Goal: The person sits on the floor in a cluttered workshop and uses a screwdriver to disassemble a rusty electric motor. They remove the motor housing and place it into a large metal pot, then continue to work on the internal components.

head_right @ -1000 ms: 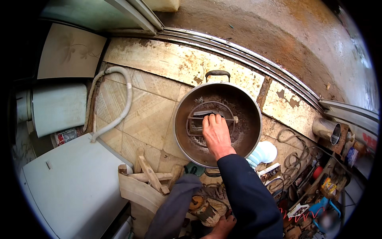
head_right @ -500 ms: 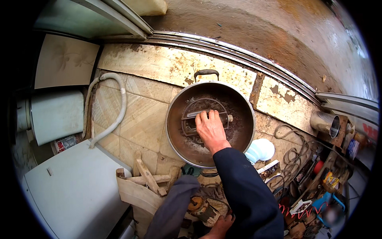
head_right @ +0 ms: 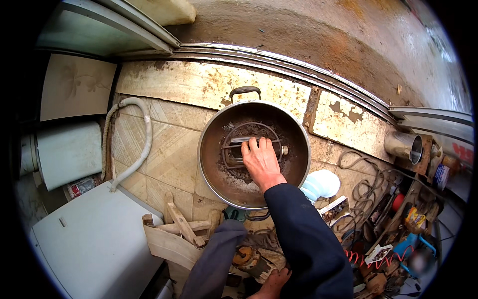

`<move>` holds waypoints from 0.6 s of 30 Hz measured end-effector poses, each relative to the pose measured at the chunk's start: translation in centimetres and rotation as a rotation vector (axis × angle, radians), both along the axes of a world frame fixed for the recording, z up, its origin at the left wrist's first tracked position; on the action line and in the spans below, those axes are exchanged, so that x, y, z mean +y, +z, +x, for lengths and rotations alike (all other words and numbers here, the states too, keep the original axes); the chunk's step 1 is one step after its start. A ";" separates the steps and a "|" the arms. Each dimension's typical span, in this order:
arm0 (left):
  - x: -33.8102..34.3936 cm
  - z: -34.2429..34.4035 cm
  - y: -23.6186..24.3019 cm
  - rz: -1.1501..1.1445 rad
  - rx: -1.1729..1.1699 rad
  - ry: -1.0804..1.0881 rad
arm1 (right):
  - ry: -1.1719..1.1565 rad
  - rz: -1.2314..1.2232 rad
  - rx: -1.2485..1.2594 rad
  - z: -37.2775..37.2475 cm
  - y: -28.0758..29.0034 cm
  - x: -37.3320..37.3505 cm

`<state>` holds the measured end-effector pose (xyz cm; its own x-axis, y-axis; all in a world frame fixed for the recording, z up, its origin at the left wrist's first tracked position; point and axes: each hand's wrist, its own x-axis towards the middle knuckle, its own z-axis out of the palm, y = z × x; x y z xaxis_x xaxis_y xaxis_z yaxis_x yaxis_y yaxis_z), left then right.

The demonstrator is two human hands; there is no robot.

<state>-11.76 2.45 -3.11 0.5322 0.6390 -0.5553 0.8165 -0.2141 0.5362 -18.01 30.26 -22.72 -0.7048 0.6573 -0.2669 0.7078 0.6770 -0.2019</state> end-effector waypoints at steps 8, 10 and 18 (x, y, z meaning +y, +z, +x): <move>2.1 -0.2 0.1 -0.289 -0.224 0.206 | -0.021 0.058 0.010 -0.1 0.6 0.3; 2.7 -0.9 0.4 -0.325 -0.288 0.283 | -0.001 0.018 0.008 -0.3 0.3 0.4; 3.7 -0.9 0.9 -0.420 -0.544 0.619 | 0.048 -0.037 -0.009 0.4 -1.2 0.3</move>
